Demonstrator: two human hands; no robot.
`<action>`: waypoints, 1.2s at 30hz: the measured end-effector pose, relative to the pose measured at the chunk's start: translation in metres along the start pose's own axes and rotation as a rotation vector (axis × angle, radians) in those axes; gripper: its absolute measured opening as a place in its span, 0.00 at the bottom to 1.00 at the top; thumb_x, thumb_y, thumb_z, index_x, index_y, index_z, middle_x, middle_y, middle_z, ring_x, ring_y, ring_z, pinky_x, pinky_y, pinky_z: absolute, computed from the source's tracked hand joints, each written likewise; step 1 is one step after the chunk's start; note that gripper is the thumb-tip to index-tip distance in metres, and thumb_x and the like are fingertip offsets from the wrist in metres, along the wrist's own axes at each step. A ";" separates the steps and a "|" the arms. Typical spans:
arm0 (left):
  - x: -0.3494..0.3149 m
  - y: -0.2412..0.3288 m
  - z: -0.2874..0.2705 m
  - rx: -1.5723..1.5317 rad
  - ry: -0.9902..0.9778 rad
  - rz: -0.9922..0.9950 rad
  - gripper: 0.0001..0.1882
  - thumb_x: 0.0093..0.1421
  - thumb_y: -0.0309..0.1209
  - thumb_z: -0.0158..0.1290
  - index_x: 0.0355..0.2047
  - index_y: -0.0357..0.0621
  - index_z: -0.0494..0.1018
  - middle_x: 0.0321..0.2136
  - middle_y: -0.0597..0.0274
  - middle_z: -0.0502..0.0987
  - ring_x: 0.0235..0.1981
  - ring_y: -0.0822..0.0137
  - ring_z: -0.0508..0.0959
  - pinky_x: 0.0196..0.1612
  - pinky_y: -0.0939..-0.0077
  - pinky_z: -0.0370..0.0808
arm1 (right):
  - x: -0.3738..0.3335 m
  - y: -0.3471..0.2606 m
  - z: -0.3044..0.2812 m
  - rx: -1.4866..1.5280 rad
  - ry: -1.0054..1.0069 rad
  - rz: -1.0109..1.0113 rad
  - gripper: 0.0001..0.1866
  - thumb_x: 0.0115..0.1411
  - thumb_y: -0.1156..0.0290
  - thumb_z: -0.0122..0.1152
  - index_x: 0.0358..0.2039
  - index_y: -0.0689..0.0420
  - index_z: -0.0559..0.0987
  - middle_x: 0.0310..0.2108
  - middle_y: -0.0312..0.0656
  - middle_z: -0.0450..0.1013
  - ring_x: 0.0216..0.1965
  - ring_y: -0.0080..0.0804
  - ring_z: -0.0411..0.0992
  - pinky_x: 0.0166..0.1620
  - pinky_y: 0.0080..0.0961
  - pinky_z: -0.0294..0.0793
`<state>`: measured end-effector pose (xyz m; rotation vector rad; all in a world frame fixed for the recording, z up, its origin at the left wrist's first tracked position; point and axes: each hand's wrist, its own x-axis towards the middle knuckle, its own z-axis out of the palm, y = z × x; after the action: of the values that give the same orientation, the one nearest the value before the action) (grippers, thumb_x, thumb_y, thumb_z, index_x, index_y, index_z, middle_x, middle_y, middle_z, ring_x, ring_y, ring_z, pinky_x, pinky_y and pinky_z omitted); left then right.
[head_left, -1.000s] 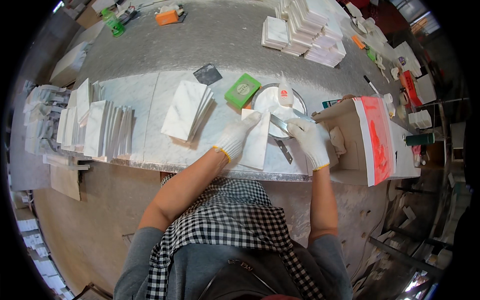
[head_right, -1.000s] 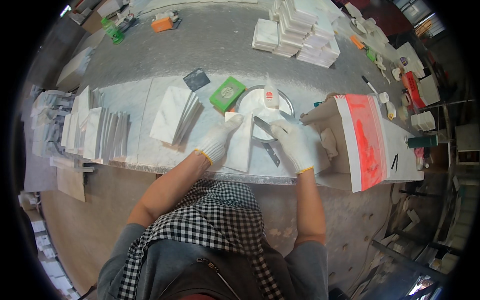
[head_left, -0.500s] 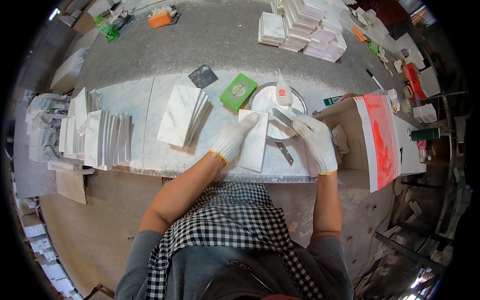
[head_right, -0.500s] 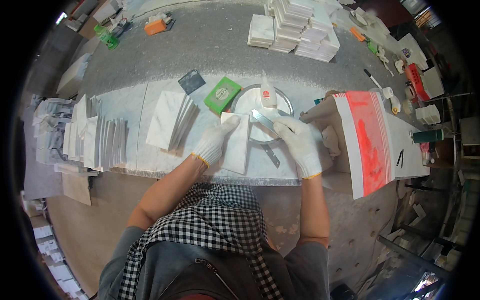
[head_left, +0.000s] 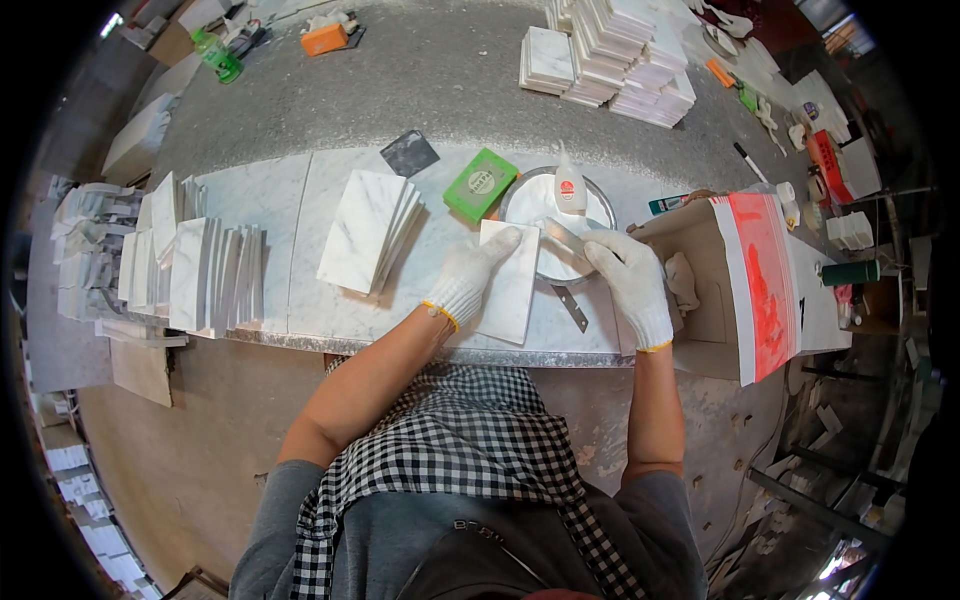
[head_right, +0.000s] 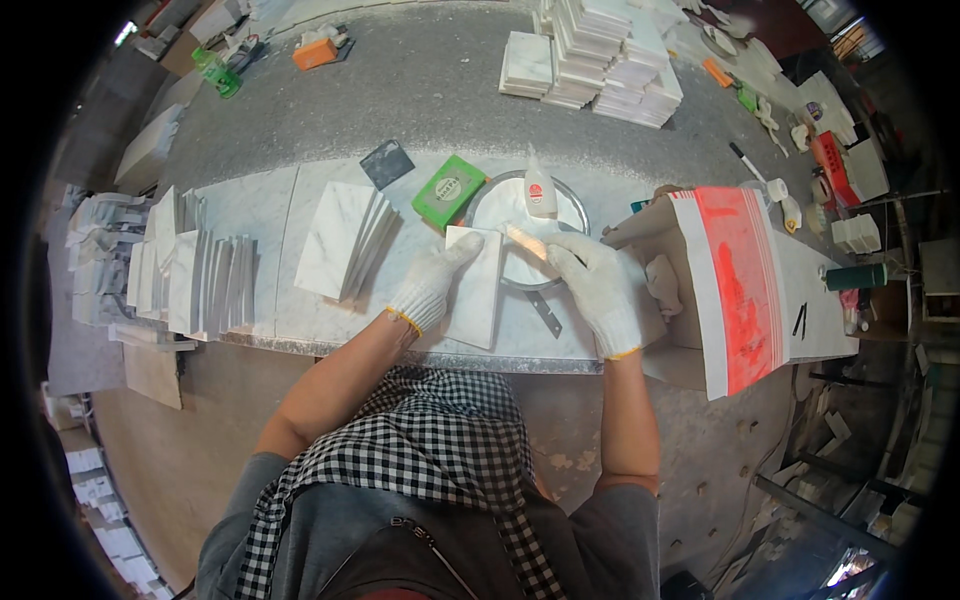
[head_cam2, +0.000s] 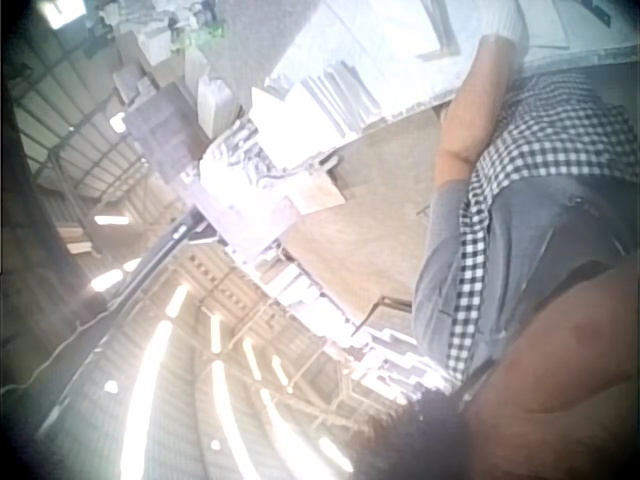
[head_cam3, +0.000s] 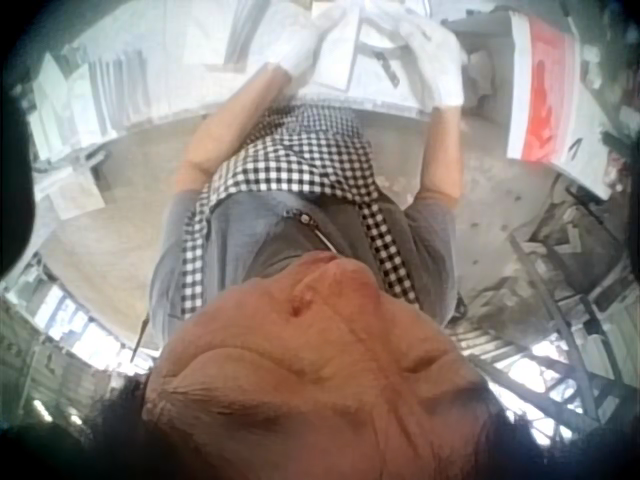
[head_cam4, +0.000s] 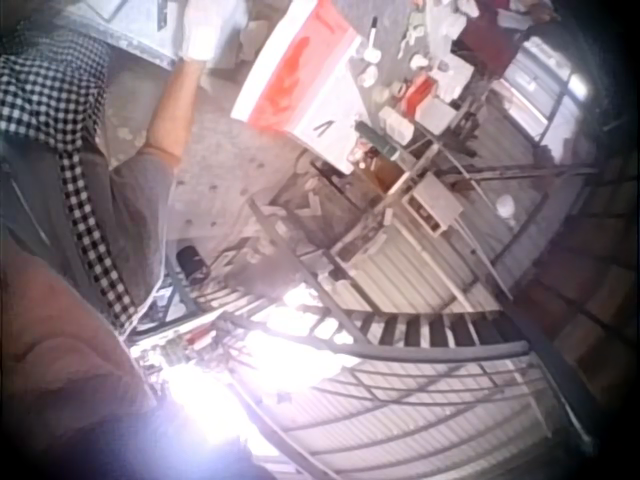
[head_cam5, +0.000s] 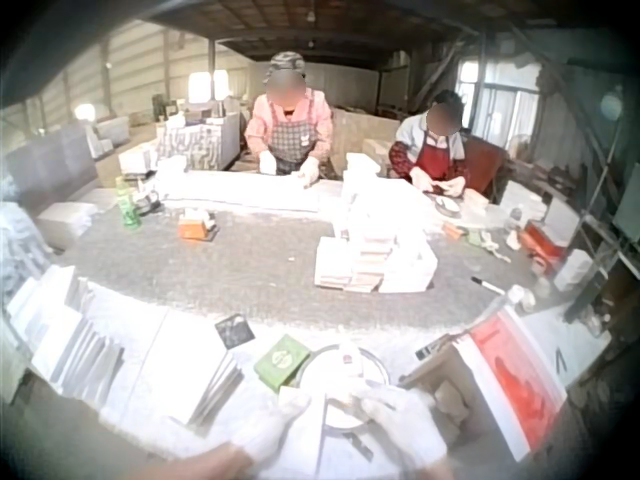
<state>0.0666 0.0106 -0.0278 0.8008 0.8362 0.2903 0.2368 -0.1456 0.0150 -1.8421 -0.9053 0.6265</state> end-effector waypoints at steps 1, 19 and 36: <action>0.000 0.000 0.000 0.004 0.009 -0.002 0.25 0.65 0.39 0.61 0.55 0.31 0.73 0.47 0.52 0.80 0.44 0.63 0.81 0.46 0.68 0.81 | 0.000 -0.001 0.000 -0.018 0.004 -0.002 0.13 0.65 0.69 0.59 0.46 0.63 0.83 0.37 0.42 0.82 0.38 0.27 0.77 0.44 0.25 0.75; 0.001 -0.005 -0.002 0.015 0.005 -0.003 0.25 0.65 0.42 0.62 0.53 0.33 0.75 0.47 0.54 0.80 0.45 0.65 0.80 0.48 0.71 0.79 | -0.004 -0.008 0.000 -0.158 0.098 0.004 0.14 0.63 0.67 0.60 0.44 0.62 0.84 0.37 0.46 0.82 0.38 0.31 0.79 0.44 0.28 0.76; -0.002 -0.012 0.002 0.046 0.028 0.076 0.29 0.66 0.46 0.60 0.56 0.34 0.74 0.48 0.54 0.80 0.47 0.64 0.79 0.50 0.69 0.78 | 0.003 -0.023 0.013 -0.868 0.309 -0.098 0.18 0.62 0.56 0.60 0.47 0.52 0.83 0.40 0.48 0.80 0.40 0.48 0.79 0.44 0.40 0.77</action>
<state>0.0660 0.0009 -0.0347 0.8743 0.8423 0.3508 0.2219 -0.1300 0.0306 -2.5320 -1.1409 -0.1719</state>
